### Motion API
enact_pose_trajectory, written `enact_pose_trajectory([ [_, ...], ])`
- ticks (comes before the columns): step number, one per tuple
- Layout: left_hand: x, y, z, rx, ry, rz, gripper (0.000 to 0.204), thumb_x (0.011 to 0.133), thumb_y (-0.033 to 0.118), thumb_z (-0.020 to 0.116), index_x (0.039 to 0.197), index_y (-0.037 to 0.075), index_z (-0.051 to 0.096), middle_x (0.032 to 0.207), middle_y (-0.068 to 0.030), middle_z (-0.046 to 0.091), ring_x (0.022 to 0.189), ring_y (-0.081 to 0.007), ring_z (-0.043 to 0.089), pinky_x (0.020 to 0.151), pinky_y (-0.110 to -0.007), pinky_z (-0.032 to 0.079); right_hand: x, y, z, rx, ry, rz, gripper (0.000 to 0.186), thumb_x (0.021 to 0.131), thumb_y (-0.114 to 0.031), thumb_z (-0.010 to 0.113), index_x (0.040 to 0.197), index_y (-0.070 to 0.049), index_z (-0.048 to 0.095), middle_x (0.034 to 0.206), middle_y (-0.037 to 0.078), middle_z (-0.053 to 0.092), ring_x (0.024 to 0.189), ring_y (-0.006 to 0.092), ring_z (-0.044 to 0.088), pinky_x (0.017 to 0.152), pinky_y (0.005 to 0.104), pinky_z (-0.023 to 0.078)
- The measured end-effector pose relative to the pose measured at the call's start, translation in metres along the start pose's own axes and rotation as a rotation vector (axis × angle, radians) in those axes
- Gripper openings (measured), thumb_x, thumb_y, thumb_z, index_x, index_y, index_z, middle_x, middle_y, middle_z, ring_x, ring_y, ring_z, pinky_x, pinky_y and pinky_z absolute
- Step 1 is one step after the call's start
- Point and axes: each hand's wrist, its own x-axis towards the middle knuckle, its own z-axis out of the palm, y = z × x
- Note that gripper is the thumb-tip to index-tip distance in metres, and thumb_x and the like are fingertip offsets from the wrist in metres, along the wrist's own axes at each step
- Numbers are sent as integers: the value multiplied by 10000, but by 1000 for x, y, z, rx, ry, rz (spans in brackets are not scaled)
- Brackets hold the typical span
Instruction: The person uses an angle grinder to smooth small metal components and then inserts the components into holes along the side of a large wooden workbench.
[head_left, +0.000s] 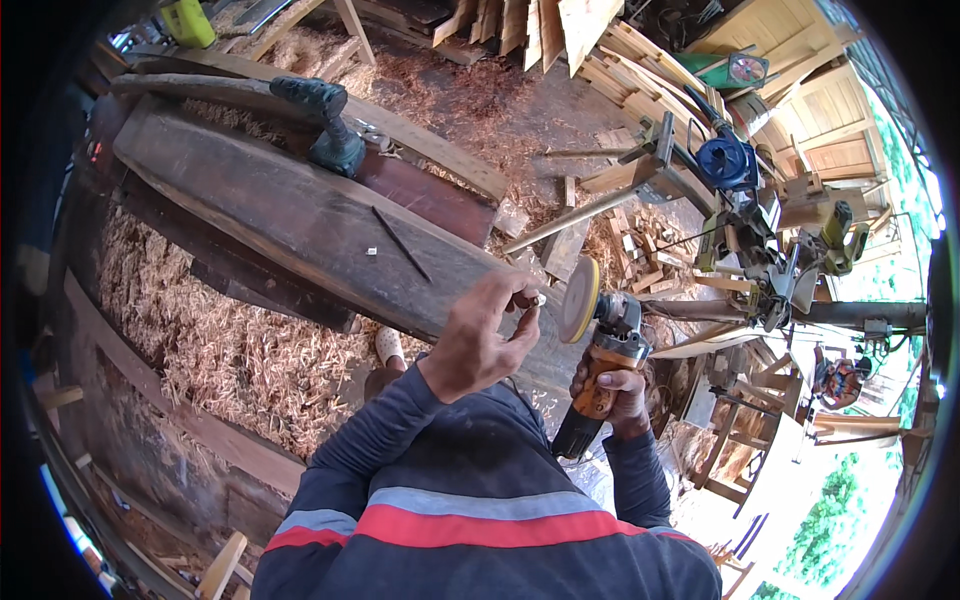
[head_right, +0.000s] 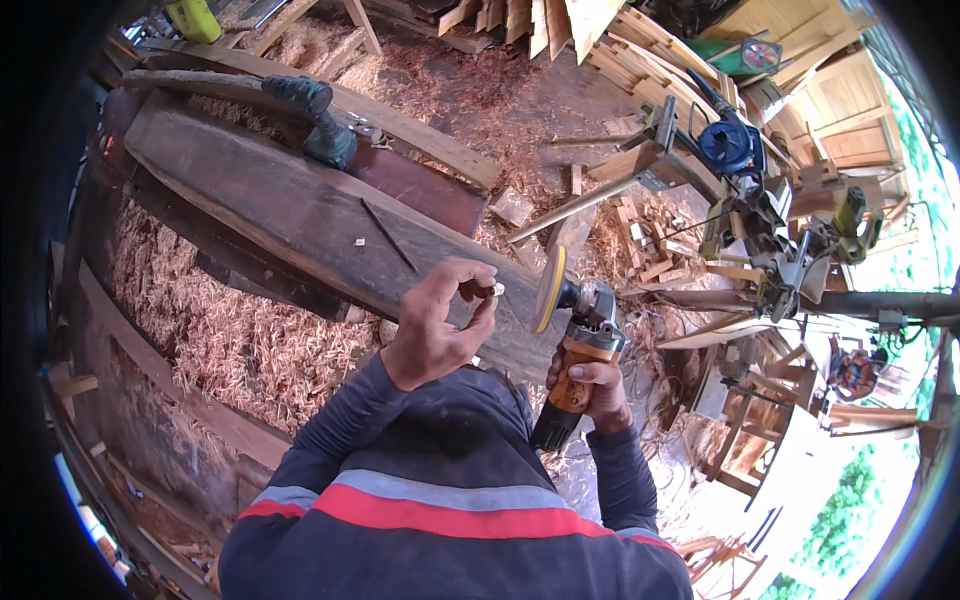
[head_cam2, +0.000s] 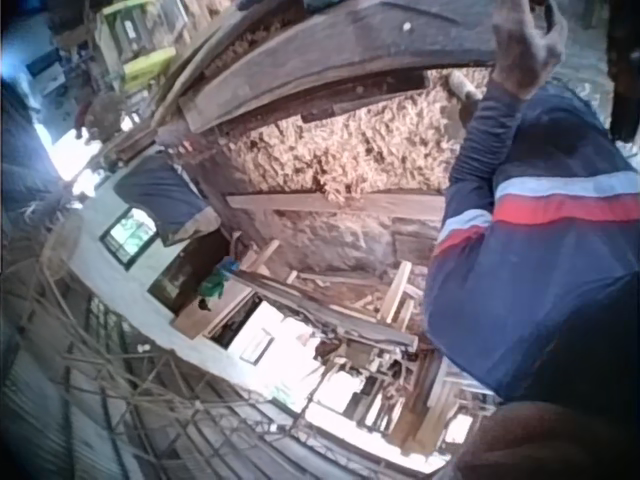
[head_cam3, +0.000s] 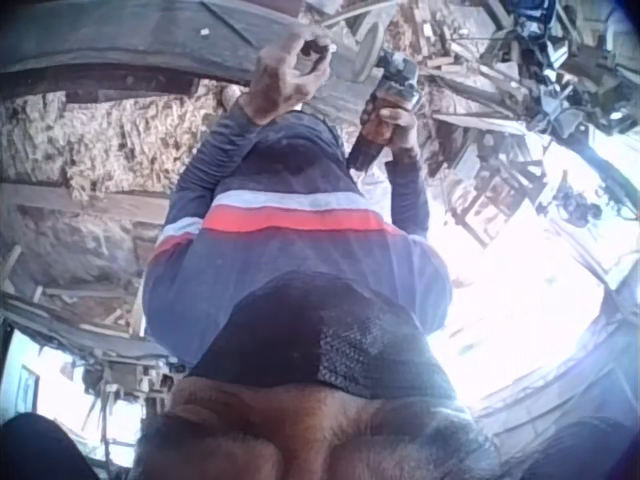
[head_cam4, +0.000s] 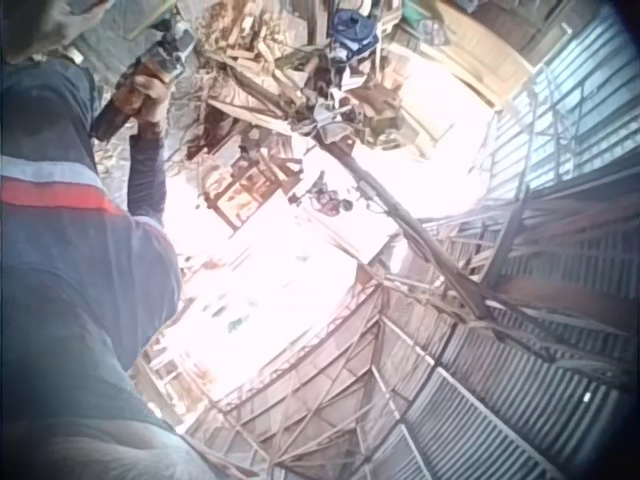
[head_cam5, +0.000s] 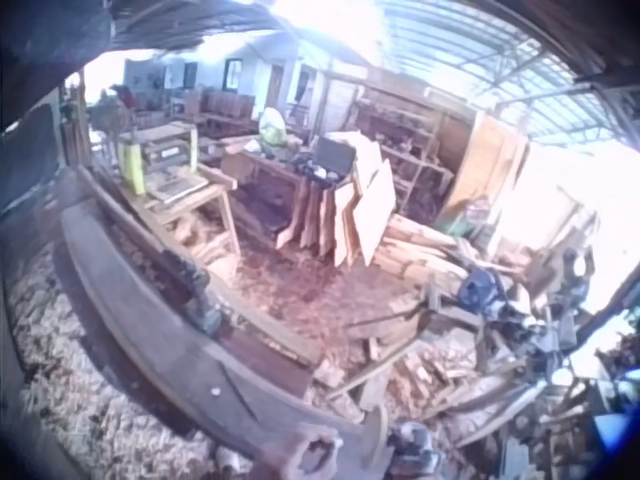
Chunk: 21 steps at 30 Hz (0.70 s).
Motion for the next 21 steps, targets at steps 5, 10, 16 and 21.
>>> enact_pose_trajectory([
  [5,0,1,-3,95,-24,53,354,780,-60,732,1113,15,635,972,-112,650,793,-189,671,717,-304,558,2,1,1,-23,-5,-8,495,666,-106,712,1129,-11,562,886,123,629,757,279,671,718,404,580],
  [10,3,2,-6,118,-78,87,283,810,-27,727,1084,-1,660,947,-117,657,801,-171,663,698,-291,554,4,2,0,-11,-7,-13,502,660,-103,714,1129,-2,566,887,129,638,755,283,681,712,404,584],
  [16,-9,-16,-14,-701,-192,-588,196,956,30,659,1138,-43,666,929,-101,694,810,-128,632,707,-249,513,5,0,1,-43,-12,-22,520,657,-98,720,1144,4,569,882,137,643,756,288,674,728,412,583],
  [21,-14,-26,-18,-1003,-148,-702,217,978,48,641,1171,-49,657,958,-106,696,827,-156,628,710,-278,501,4,-2,2,-84,-37,-20,509,665,-109,712,1140,5,570,885,135,638,761,292,669,737,417,577],
])
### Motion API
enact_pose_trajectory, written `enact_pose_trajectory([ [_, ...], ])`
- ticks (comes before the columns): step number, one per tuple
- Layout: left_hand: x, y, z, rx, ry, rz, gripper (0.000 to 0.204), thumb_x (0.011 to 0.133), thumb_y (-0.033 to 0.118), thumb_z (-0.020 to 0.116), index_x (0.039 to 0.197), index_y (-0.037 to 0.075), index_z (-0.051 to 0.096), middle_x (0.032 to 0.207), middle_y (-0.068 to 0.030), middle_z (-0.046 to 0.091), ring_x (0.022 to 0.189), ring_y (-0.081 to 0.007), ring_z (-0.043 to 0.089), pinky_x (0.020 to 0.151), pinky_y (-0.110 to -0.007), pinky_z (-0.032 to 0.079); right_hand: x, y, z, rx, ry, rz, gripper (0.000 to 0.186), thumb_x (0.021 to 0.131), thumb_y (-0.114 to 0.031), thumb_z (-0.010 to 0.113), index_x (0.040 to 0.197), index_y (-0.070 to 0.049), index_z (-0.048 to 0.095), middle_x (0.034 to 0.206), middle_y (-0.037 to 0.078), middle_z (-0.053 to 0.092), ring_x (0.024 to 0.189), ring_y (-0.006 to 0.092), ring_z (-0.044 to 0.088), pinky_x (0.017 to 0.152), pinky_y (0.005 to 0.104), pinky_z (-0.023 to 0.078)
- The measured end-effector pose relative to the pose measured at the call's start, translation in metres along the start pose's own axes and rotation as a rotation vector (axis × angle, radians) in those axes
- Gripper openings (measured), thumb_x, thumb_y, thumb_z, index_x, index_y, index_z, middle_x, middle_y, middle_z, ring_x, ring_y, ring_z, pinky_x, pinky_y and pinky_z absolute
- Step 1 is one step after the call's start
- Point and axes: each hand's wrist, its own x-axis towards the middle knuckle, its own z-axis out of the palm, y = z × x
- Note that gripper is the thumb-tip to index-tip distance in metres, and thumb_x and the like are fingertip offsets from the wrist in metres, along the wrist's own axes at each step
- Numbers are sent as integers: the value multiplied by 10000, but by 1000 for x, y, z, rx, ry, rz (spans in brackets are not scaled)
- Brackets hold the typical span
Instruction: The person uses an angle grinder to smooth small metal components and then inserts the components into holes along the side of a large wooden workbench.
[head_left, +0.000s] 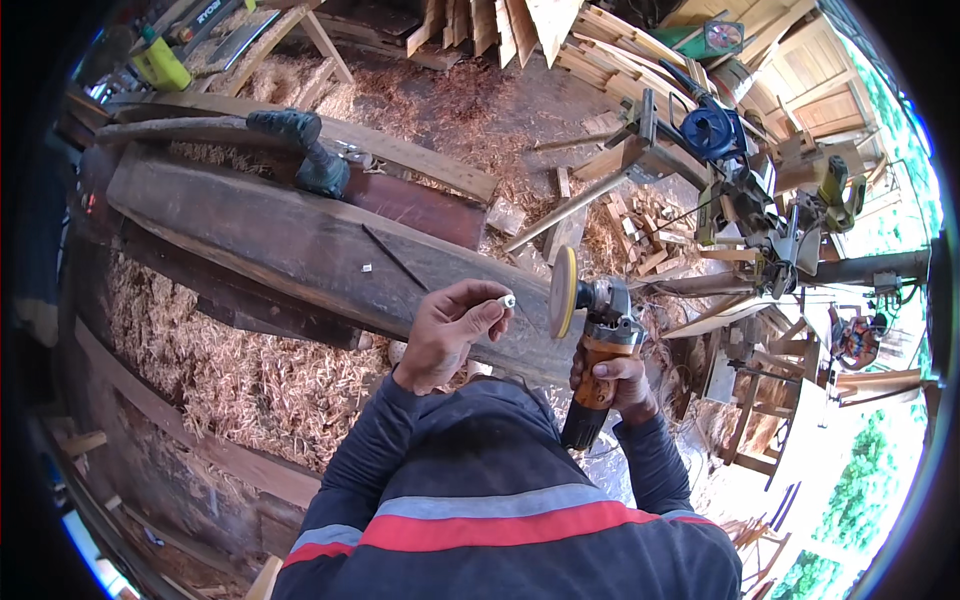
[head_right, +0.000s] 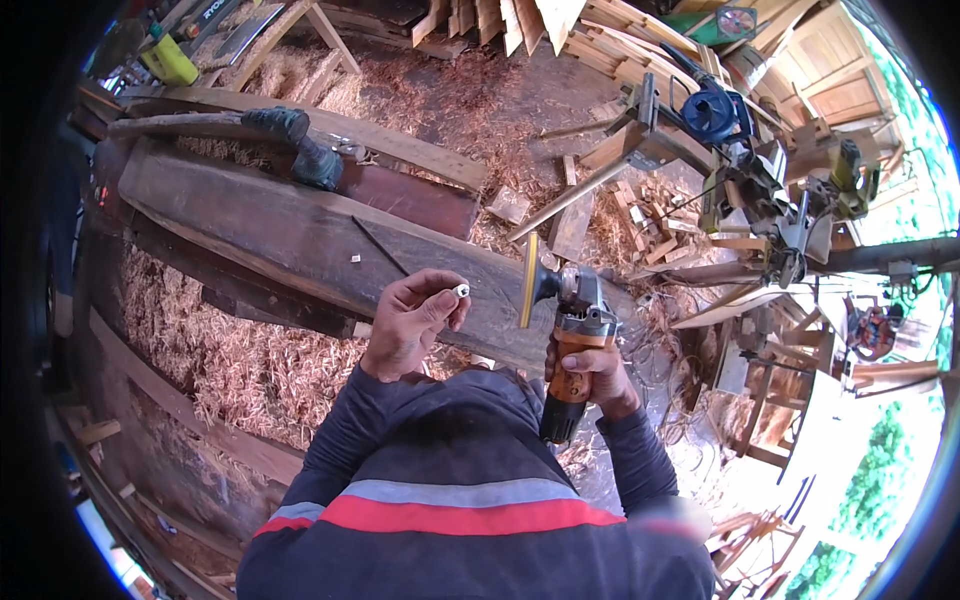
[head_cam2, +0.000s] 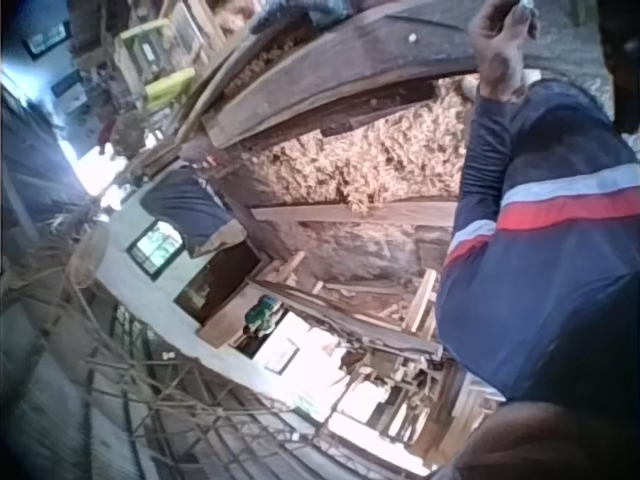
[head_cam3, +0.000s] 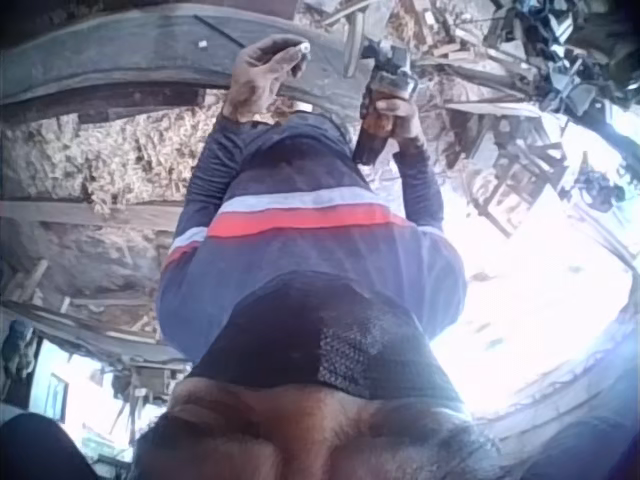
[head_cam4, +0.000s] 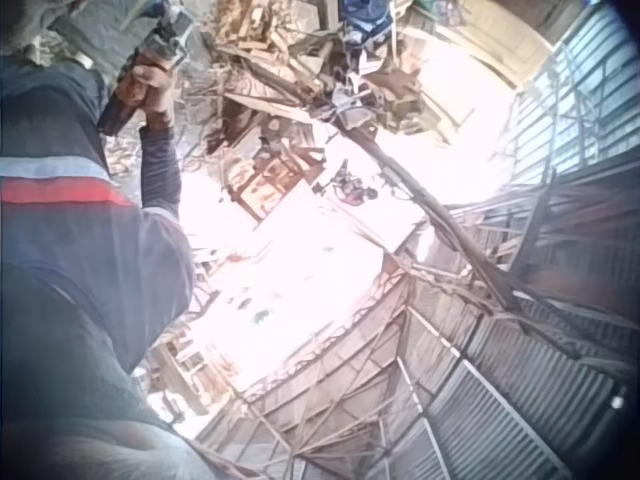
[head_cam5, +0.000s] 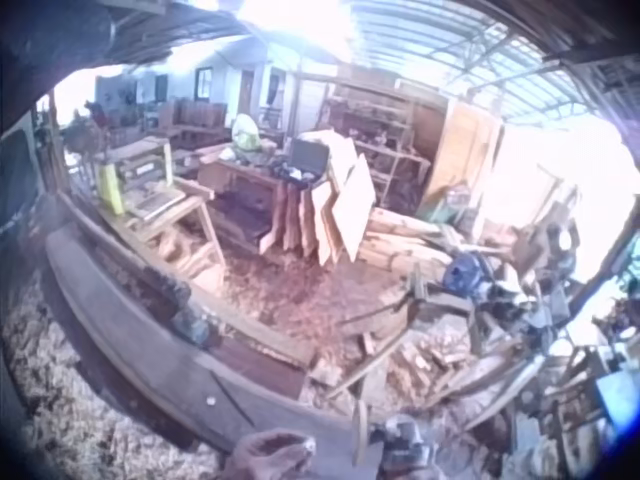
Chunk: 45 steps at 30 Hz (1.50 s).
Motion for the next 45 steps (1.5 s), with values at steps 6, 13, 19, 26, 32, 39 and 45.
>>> enact_pose_trajectory([
  [6,0,3,2,134,47,43,218,944,27,684,1147,-50,660,989,-104,706,842,-147,649,734,-269,522,-4,2,-1,-10,29,6,511,671,-109,719,1148,21,585,901,138,653,768,291,680,745,425,582],
  [13,1,4,16,398,60,210,186,924,-59,666,1110,-54,666,1029,-87,700,957,-123,663,842,-244,551,-5,2,0,-43,25,11,523,659,-96,735,1144,32,586,909,143,661,774,289,682,740,412,583],
  [19,2,3,16,800,-44,344,165,927,-52,654,1089,-81,654,1032,-109,690,903,-122,654,793,-241,529,-4,5,2,-80,0,16,526,658,-98,753,1140,31,586,898,144,660,775,289,683,722,405,581],
  [26,0,4,19,897,-55,485,159,913,-53,658,1071,-42,663,989,-138,685,866,-155,666,747,-269,534,-3,3,13,-89,-47,18,484,666,-73,743,1124,15,614,868,121,669,757,260,674,707,376,559],
  [32,-2,3,20,881,-47,490,148,898,-57,672,1043,-30,662,992,-145,689,857,-176,674,729,-283,540,-3,3,16,-91,-63,28,495,661,-86,752,1124,10,605,866,115,653,753,258,666,695,375,553],
  [39,0,4,19,908,-55,548,148,890,-59,682,1031,-22,661,982,-149,689,840,-190,682,707,-285,544,-2,1,19,-105,-65,24,495,661,-85,753,1123,7,602,865,114,650,757,263,666,694,378,553],
  [45,0,6,20,900,-62,554,138,891,-53,687,1023,-21,664,978,-139,688,827,-173,673,695,-278,543,-2,3,16,-78,-50,30,498,664,-75,749,1132,11,602,870,115,655,761,266,672,697,378,560],
])
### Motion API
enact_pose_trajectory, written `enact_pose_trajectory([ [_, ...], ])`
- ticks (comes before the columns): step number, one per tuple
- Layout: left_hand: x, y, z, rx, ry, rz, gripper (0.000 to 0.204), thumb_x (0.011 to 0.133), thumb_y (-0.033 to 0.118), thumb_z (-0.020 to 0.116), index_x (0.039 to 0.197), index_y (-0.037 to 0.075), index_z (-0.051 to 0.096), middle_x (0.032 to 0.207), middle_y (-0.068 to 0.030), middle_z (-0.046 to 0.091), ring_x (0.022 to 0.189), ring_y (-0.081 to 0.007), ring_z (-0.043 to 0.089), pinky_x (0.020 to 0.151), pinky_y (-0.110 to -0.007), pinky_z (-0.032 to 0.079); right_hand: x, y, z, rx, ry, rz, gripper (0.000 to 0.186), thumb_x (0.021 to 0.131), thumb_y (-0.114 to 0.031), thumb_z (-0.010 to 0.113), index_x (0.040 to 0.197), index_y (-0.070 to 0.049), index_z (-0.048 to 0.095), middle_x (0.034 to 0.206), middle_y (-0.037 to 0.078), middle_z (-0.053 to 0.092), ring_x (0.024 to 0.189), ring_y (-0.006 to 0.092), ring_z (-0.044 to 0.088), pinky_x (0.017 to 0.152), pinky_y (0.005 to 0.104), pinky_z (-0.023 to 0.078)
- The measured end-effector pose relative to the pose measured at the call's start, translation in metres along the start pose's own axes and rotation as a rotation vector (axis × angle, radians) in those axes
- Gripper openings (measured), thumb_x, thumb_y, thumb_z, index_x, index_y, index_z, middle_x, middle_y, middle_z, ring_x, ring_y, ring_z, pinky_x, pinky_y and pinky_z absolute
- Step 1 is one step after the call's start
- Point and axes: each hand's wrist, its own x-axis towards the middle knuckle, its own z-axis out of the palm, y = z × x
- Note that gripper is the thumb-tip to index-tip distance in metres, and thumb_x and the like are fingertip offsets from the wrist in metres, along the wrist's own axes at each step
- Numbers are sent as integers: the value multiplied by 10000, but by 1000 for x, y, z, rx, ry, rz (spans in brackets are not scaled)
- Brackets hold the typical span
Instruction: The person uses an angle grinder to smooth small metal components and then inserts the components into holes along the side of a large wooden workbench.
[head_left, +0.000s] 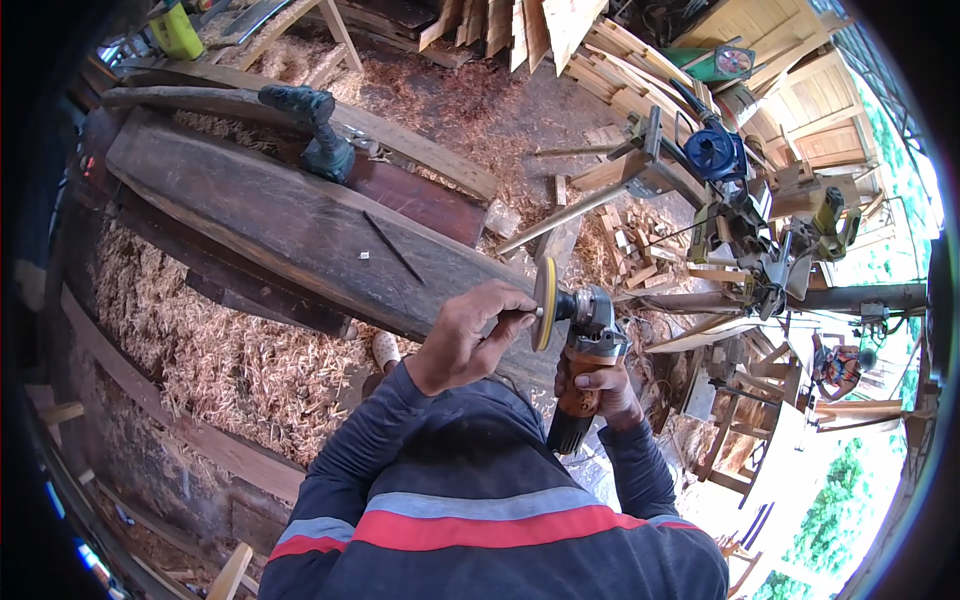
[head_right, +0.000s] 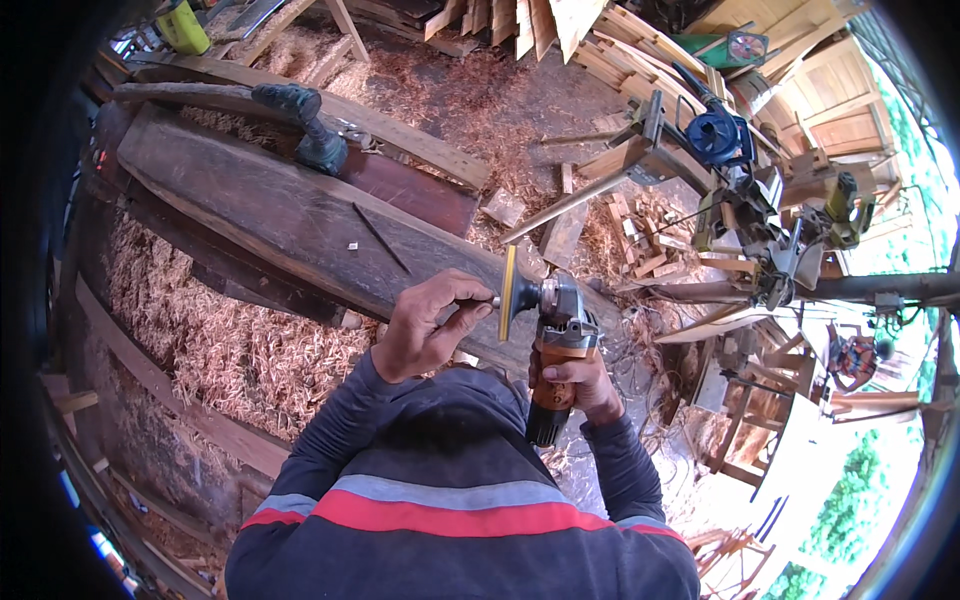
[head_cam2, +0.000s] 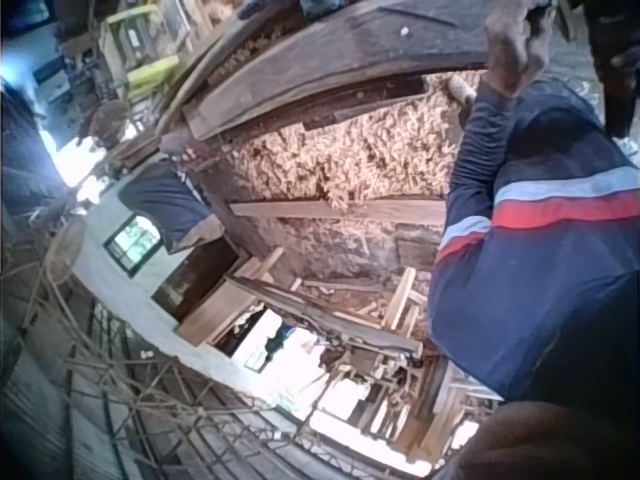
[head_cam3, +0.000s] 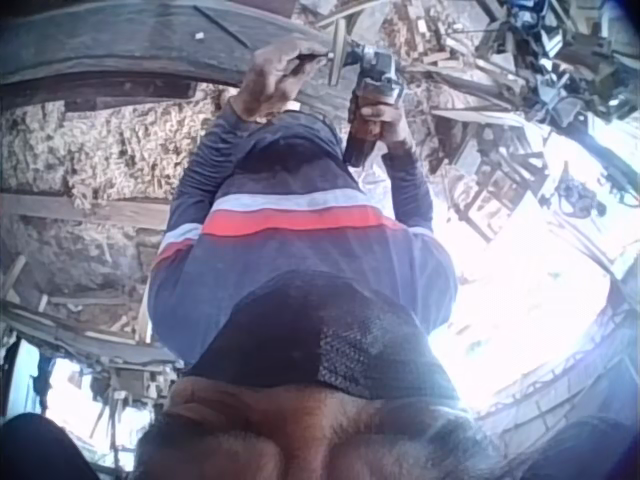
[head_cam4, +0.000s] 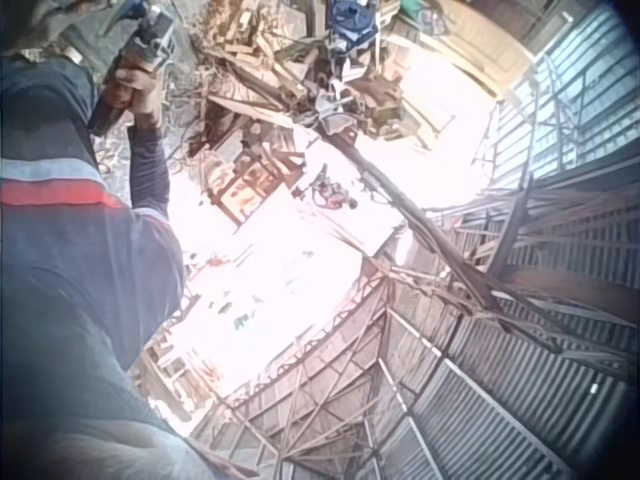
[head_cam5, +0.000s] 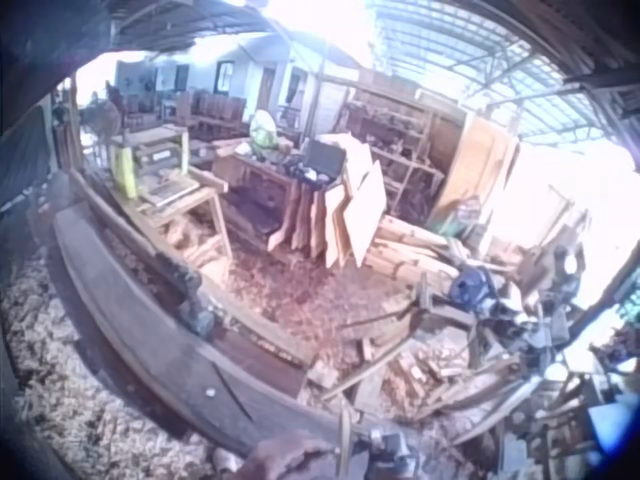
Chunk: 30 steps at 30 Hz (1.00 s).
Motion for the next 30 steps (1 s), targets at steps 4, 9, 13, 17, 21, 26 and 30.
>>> enact_pose_trajectory([
  [4,1,3,-2,-20,-30,-26,127,909,-50,676,1033,-31,656,974,-118,684,824,-149,656,723,-263,539,0,1,-2,-5,13,-7,497,662,-76,749,1129,14,606,871,119,664,759,266,676,692,379,564],
  [9,-8,2,-3,-431,34,-255,142,936,-27,668,1077,-39,651,984,-98,676,843,-130,641,759,-246,525,1,3,-8,-22,34,-23,539,658,-113,771,1140,40,585,881,151,659,752,285,680,694,386,569],
  [13,-12,-11,-10,-761,96,-348,178,944,37,684,1101,-42,652,994,-127,667,828,-139,621,718,-267,512,-3,-2,-3,-45,59,-59,544,648,-119,777,1138,33,594,874,145,664,743,277,678,687,382,566],
  [17,-11,-14,-13,-864,109,-335,178,949,67,683,1088,-39,649,996,-139,664,803,-168,615,704,-291,499,-4,-4,0,-67,58,-55,529,641,-112,770,1126,20,606,870,133,662,748,271,676,683,381,561],
  [21,-11,-16,-13,-868,96,-358,173,946,52,684,1090,-36,649,1006,-127,661,818,-162,618,705,-285,496,-7,-9,10,-90,39,-65,415,680,-18,740,1078,13,624,839,111,671,708,239,672,649,350,558],
  [26,-12,-6,-9,-636,87,-396,167,948,-6,662,1110,-41,645,1018,-95,655,918,-130,631,807,-255,513,-8,-13,17,-137,64,-66,407,676,-5,746,1066,15,632,846,109,680,722,234,683,662,351,565],
  [30,-10,-4,-3,-468,22,-300,159,962,-41,625,1120,-54,637,1070,-78,641,1011,-126,632,915,-243,505,-5,-13,18,-139,58,-71,400,674,-2,748,1057,14,633,845,108,679,718,230,682,658,353,562],
])
